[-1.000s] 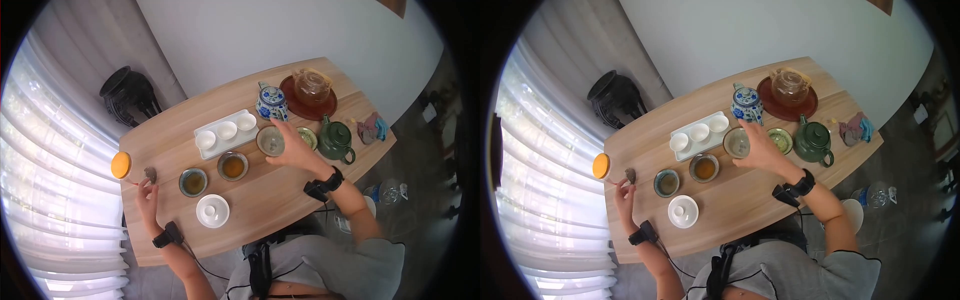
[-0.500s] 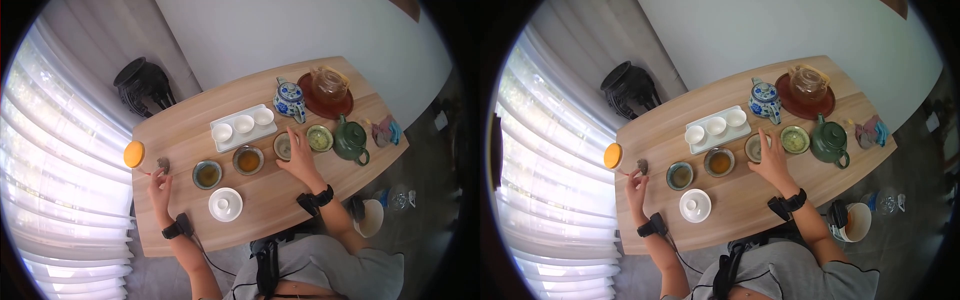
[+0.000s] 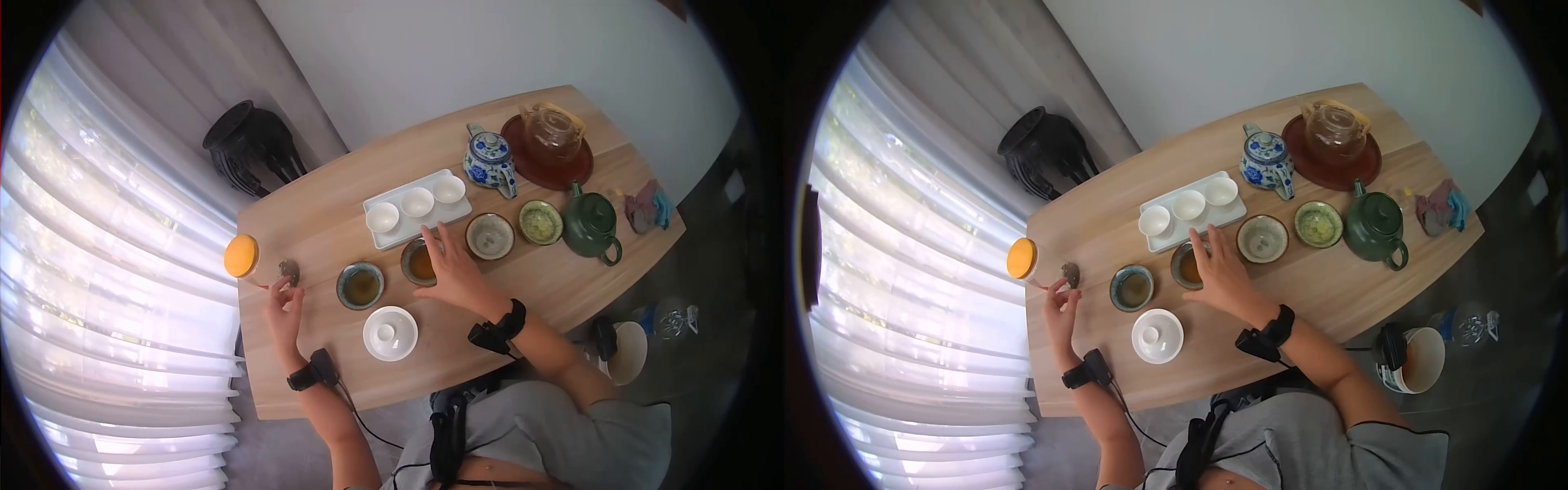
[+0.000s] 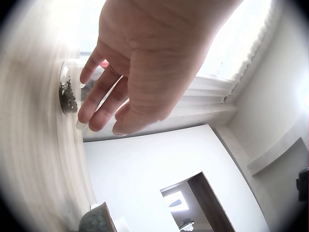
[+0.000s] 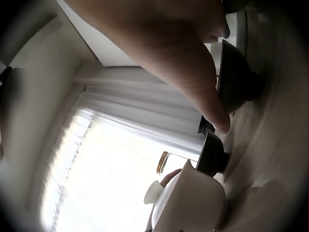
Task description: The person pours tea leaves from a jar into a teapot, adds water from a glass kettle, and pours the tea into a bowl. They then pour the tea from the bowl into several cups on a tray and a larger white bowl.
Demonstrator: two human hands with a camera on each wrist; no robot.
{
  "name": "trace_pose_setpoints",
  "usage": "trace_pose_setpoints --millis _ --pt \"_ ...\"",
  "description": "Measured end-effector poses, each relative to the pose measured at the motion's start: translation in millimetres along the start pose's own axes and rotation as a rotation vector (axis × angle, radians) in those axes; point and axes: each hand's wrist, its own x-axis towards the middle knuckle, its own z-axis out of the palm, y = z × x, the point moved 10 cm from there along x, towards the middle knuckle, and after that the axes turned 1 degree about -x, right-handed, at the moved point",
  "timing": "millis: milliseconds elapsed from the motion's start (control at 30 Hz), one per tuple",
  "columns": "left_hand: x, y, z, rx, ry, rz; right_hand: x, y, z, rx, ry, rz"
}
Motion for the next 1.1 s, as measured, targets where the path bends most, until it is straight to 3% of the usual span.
trace_pose_setpoints --millis 167,300,567,767,967,1100 --pt "1.7 -6.1 0.8 -0.013 -0.005 0.016 1.9 10.3 12.0 0.126 -0.039 0.108" --pt "1.1 -2.5 1.7 -0.039 -0.008 0.027 5.3 16.4 6.4 0.219 0.010 0.096" --pt "0.7 -5.5 4.8 -0.030 -0.022 0.006 20.9 28.7 -79.6 0.243 0.117 0.073" --pt "0.3 -12.6 5.0 -0.046 -0.020 0.028 28.8 89.2 -169.1 0.087 0.149 0.167" --pt "1.4 -13.9 4.3 -0.060 0.001 0.025 38.2 174.2 -251.8 -0.093 0.309 0.293" --pt "2.2 -17.6 4.5 -0.042 0.001 0.012 52.8 230.1 -279.0 -0.097 0.301 0.293"
